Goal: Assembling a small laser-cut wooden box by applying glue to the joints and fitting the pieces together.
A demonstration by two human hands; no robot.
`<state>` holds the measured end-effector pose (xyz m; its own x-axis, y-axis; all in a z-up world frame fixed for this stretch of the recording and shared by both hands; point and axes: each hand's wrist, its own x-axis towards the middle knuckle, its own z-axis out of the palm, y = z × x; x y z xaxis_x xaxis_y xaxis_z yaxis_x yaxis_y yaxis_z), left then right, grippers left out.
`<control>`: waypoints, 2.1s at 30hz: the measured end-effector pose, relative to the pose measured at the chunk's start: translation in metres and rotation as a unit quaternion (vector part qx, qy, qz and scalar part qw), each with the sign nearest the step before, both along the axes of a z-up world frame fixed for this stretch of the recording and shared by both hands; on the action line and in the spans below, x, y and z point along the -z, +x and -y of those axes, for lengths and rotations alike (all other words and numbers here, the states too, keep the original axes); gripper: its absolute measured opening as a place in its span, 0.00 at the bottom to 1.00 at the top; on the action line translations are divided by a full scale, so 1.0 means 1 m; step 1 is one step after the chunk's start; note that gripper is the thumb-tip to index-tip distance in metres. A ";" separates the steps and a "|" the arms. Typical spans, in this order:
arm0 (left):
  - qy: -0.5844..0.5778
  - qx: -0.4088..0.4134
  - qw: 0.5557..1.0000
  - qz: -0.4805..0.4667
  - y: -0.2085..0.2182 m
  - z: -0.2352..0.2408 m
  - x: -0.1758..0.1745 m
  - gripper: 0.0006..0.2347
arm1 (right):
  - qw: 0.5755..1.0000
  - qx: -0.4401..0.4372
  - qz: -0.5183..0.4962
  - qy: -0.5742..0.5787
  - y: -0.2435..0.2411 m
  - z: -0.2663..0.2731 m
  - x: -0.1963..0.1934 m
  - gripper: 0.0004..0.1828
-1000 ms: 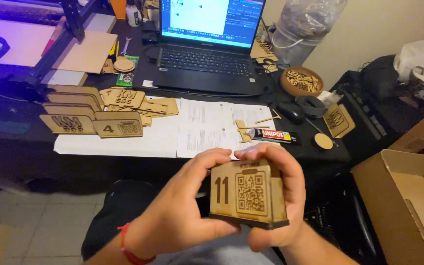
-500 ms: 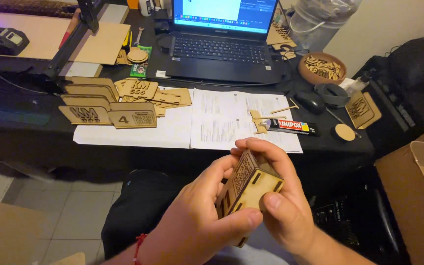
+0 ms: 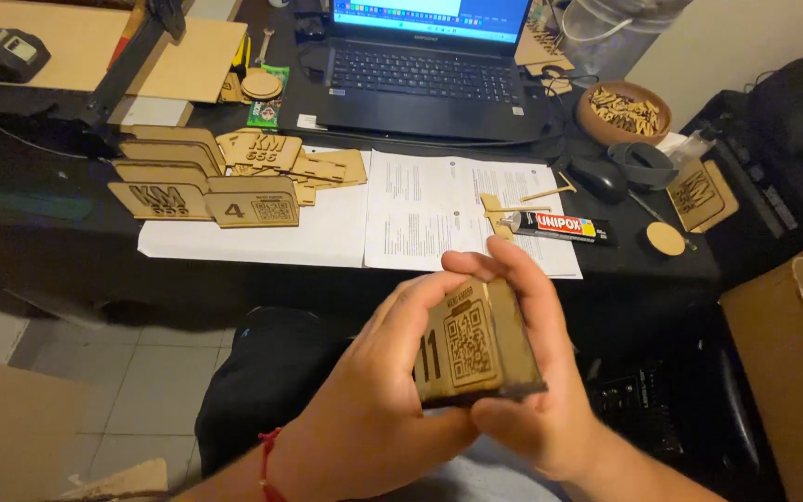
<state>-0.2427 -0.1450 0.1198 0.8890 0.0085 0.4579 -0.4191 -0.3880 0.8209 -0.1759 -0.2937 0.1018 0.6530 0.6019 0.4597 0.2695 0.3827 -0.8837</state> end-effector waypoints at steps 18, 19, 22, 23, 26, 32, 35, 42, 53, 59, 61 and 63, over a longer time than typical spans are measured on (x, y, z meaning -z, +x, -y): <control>0.242 -0.037 0.951 0.188 0.017 -0.014 -0.019 0.33 | 0.952 0.133 0.277 -0.014 0.035 0.027 0.013 0.55; 0.240 -0.040 0.951 0.192 0.019 -0.014 -0.021 0.33 | 0.950 0.131 0.282 -0.015 0.035 0.024 0.008 0.55; 0.237 -0.028 0.953 0.189 0.026 -0.014 -0.024 0.37 | 0.939 0.113 0.324 0.008 0.037 0.019 -0.003 0.45; 0.221 -0.022 0.958 0.183 0.028 -0.013 -0.024 0.35 | 0.944 0.120 0.306 -0.006 0.036 0.020 -0.004 0.45; 0.200 -0.010 0.967 0.156 0.034 -0.013 -0.019 0.35 | 0.952 0.135 0.271 -0.032 0.036 0.025 0.000 0.47; 0.158 0.039 0.982 0.091 0.040 -0.019 -0.008 0.39 | 0.927 0.189 0.299 -0.124 0.027 0.021 -0.007 0.47; 0.124 0.100 0.981 0.109 0.038 -0.023 -0.009 0.37 | 0.910 0.182 0.340 -0.151 0.025 0.021 -0.007 0.45; 0.074 0.189 0.973 0.110 0.031 -0.025 -0.005 0.52 | 0.886 0.179 0.407 -0.129 0.025 0.019 -0.006 0.38; 0.039 0.147 0.969 0.197 0.026 -0.008 0.006 0.36 | 0.927 0.098 0.362 -0.001 0.028 0.017 0.003 0.35; 0.085 0.088 0.964 0.237 0.018 0.000 -0.006 0.33 | 0.924 0.084 0.366 0.067 0.028 0.020 0.015 0.46; 0.085 0.077 0.967 0.227 0.014 0.002 -0.008 0.31 | 0.921 0.099 0.368 0.077 0.026 0.022 0.021 0.45; 0.075 0.067 0.967 0.233 0.011 0.002 -0.007 0.32 | 0.938 0.093 0.328 0.068 0.024 0.030 0.027 0.48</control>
